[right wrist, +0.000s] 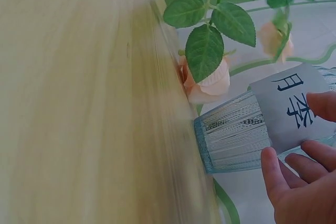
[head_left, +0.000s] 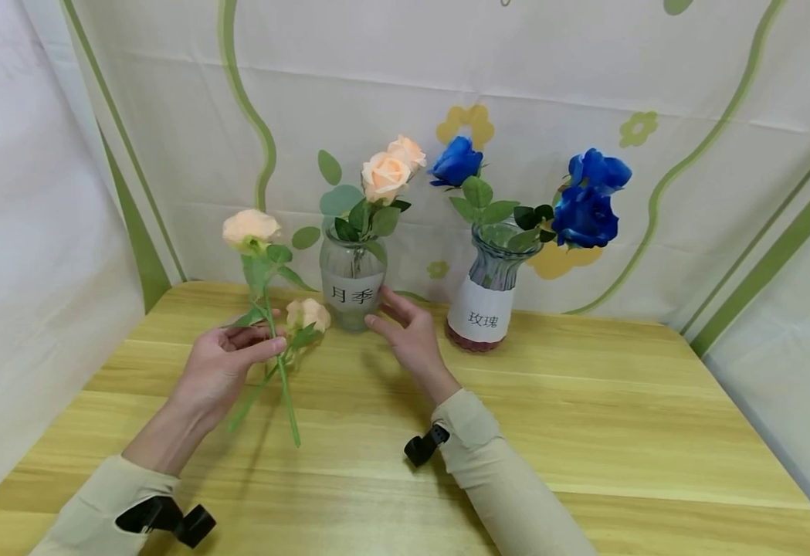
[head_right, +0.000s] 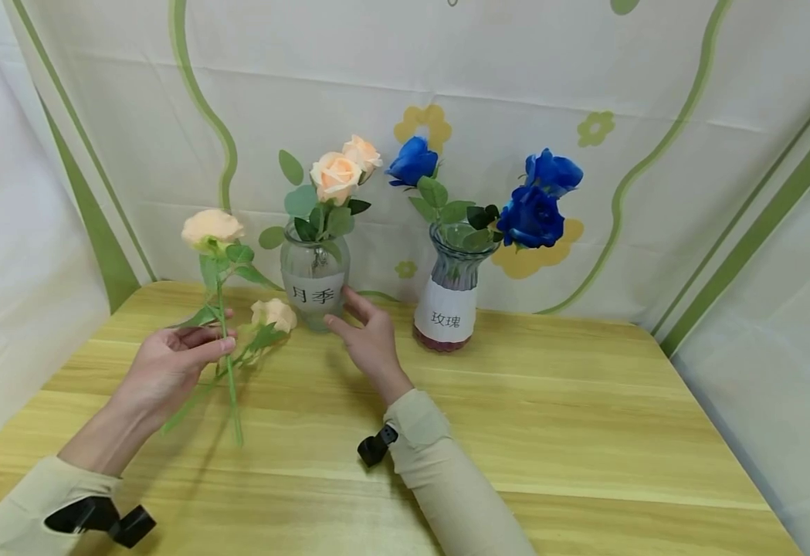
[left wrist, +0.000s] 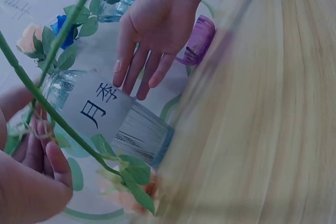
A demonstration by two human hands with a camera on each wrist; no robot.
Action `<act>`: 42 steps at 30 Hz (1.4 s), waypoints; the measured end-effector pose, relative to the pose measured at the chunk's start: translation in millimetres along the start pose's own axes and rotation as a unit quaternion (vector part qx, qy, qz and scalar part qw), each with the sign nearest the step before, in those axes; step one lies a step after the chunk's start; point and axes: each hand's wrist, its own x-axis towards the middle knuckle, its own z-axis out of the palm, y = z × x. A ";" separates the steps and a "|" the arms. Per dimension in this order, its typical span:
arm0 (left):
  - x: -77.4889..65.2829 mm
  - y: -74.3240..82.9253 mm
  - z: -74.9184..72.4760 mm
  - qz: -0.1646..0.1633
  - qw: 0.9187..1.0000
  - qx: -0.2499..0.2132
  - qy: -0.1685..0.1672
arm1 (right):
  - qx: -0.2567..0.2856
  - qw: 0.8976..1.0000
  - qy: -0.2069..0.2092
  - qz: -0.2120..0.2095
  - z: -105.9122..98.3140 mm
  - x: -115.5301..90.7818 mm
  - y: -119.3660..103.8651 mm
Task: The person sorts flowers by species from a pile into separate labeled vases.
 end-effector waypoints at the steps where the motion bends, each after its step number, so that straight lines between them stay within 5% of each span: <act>1: 0.0 0.6 0.4 -0.008 1.000 0.012 0.010 | 0.000 1.000 0.000 0.001 0.3 -0.2 0.1; 6: -0.2 5.6 -0.4 -0.041 0.997 0.044 0.055 | 0.003 1.000 0.001 0.007 0.5 -1.0 0.0; 12: 0.9 10.7 -4.4 -0.039 0.995 0.044 0.077 | 0.009 1.000 -0.004 0.009 -0.4 0.0 0.1; 17: 0.9 13.1 -6.2 -0.028 0.997 -0.024 0.069 | 0.011 1.000 -0.006 0.004 -1.0 0.6 0.0; 21: 3.1 16.0 -3.9 -0.027 0.991 -0.090 0.094 | 0.011 1.000 -0.006 0.001 -0.3 0.5 0.7; 26: 14.2 24.5 4.2 -0.008 0.974 -0.160 0.159 | 0.007 1.000 -0.009 0.001 -0.8 0.9 1.0; 34: 37.1 42.3 21.3 0.013 0.935 -0.258 0.243 | 0.007 1.000 -0.007 0.004 -2.6 2.4 -0.5; 42: 53.7 60.2 35.9 0.035 0.909 -0.316 0.268 | 0.010 1.000 -0.007 0.004 -1.0 1.7 0.5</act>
